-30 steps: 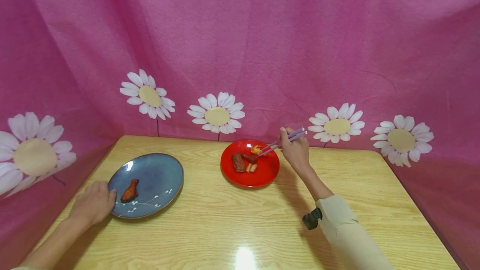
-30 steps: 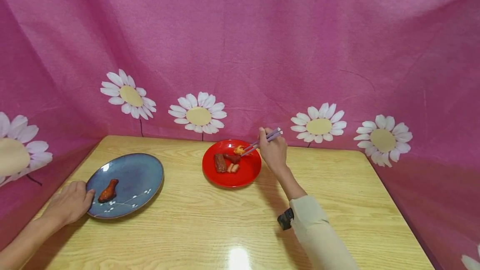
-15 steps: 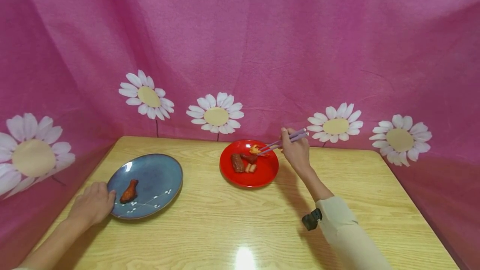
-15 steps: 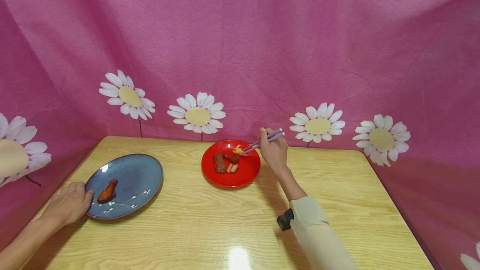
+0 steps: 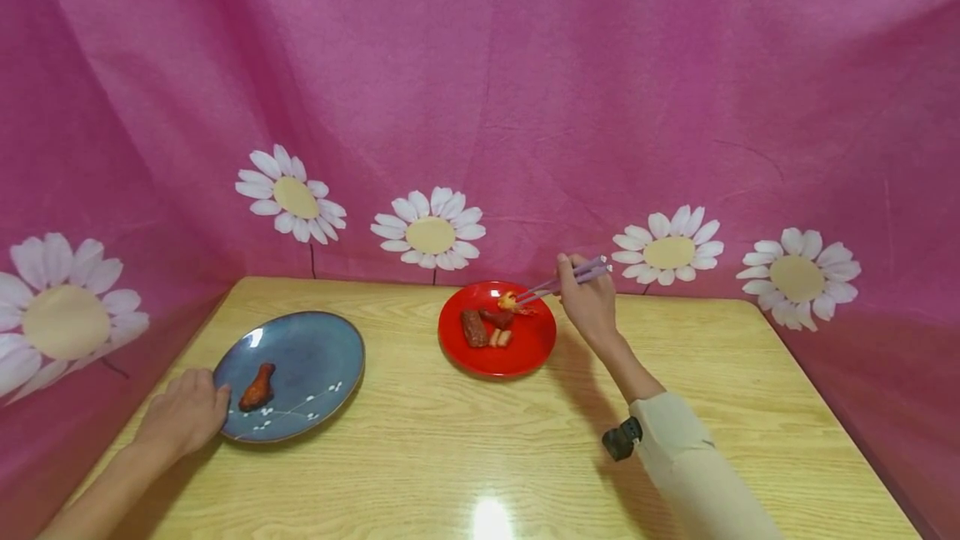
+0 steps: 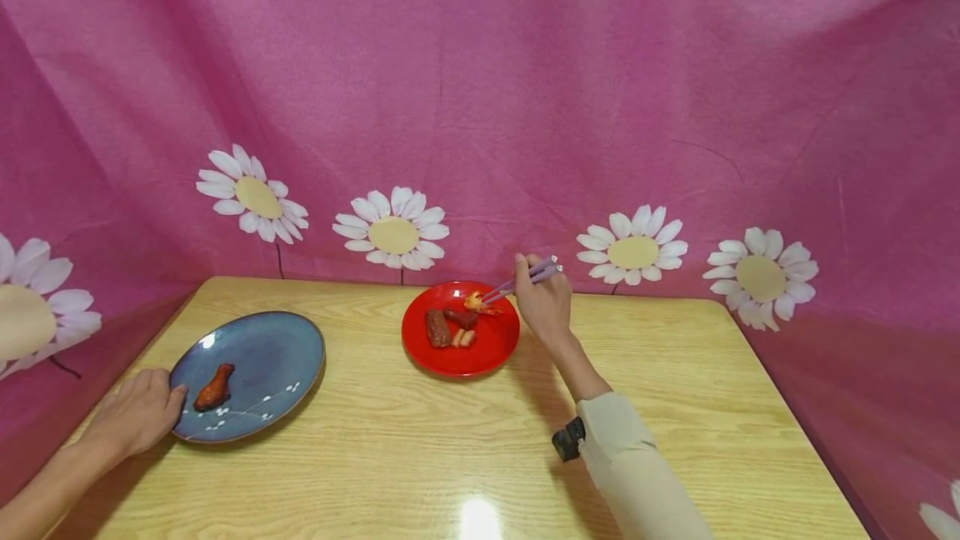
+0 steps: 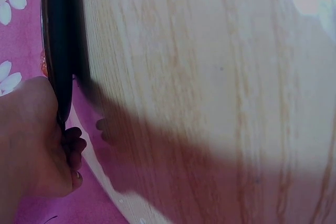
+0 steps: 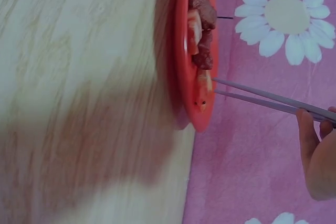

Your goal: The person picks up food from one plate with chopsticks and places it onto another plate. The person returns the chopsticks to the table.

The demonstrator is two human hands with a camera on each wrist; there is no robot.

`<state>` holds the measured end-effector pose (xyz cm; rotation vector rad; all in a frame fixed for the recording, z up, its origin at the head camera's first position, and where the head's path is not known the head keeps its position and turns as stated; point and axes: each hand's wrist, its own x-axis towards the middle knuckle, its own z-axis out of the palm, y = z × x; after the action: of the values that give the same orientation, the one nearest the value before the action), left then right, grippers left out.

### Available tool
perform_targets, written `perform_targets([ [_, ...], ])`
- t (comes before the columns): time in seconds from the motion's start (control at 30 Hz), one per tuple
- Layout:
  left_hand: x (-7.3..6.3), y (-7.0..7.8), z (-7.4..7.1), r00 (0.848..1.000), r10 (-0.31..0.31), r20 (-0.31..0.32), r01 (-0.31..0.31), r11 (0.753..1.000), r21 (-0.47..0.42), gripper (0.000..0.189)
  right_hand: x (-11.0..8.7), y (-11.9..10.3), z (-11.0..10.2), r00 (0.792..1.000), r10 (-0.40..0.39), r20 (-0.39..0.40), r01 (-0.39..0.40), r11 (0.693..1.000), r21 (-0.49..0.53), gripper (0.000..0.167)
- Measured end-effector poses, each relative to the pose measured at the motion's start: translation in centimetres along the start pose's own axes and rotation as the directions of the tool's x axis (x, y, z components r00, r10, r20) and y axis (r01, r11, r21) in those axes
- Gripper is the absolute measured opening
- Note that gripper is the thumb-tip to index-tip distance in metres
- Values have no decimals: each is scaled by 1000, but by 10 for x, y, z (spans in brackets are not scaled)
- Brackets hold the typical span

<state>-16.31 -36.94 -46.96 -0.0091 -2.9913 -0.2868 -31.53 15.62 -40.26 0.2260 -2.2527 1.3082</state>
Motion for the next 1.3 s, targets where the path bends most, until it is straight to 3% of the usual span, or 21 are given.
perform_targets([
  [0.17,1,1,-2,1000,7,-6,-7,1000,1,28,-1,-12,5,996,-85,-19,86,995,42,37],
  [0.4,2,3,-3,1000,4,-3,-4,1000,6,28,-7,-28,22,990,-133,44,127,986,104,33],
  [0.6,0,1,-1,1000,6,-8,-6,1000,5,28,-13,-47,42,990,-68,122,38,973,229,34],
  [0.8,0,-1,2,1000,0,-16,0,1000,3,27,-23,-65,64,975,-11,220,-44,969,245,32],
  [1.2,0,0,1,1000,1,-12,-1,1000,1,27,-36,-89,93,931,-76,358,-56,938,343,26],
  [1.3,0,0,1,1000,0,-12,0,1000,0,28,-38,-93,100,921,-109,374,-51,918,393,26],
])
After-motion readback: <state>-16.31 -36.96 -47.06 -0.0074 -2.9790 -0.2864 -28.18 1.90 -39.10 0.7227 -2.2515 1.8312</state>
